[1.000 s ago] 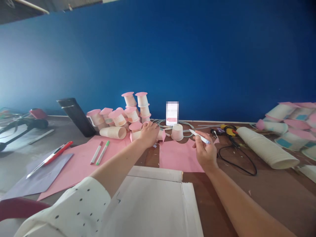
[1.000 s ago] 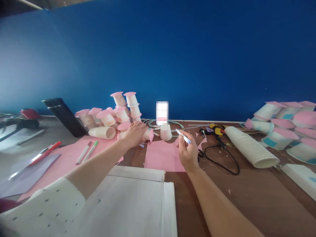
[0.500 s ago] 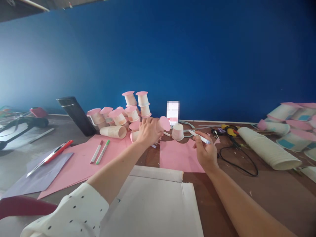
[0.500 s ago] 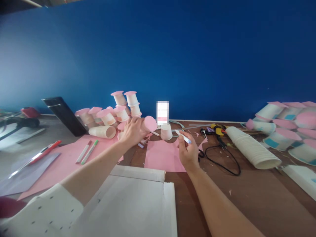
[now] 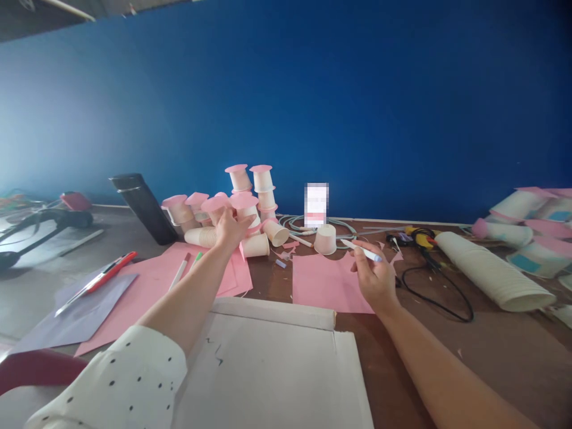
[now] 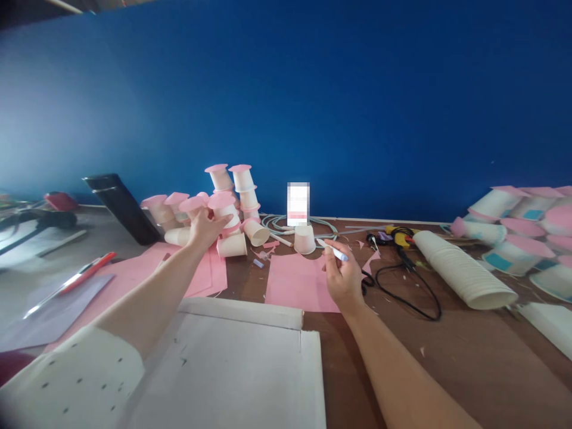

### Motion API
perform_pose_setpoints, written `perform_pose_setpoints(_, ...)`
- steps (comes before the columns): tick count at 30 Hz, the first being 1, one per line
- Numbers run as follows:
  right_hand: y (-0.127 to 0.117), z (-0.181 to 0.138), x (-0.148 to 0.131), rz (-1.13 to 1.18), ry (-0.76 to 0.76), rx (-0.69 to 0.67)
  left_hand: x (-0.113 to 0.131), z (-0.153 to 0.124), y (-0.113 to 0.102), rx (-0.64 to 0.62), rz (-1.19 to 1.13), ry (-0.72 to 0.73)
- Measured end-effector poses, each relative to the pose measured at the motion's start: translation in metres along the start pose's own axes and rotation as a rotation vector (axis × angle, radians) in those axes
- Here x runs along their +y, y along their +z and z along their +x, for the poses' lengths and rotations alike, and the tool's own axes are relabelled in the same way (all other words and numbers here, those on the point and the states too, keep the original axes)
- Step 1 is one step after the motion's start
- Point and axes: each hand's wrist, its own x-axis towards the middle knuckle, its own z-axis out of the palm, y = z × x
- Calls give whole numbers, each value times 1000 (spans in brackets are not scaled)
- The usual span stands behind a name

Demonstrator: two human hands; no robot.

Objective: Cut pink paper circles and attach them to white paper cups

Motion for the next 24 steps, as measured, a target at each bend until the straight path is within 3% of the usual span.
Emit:
perform_pose_setpoints(12, 0, 1, 4, -8, 16, -26, -2, -4, 3, 24, 207, 13)
perform_pose_setpoints(24, -1, 2, 4, -16, 35, -40, -11, -11, 0, 55, 199, 5)
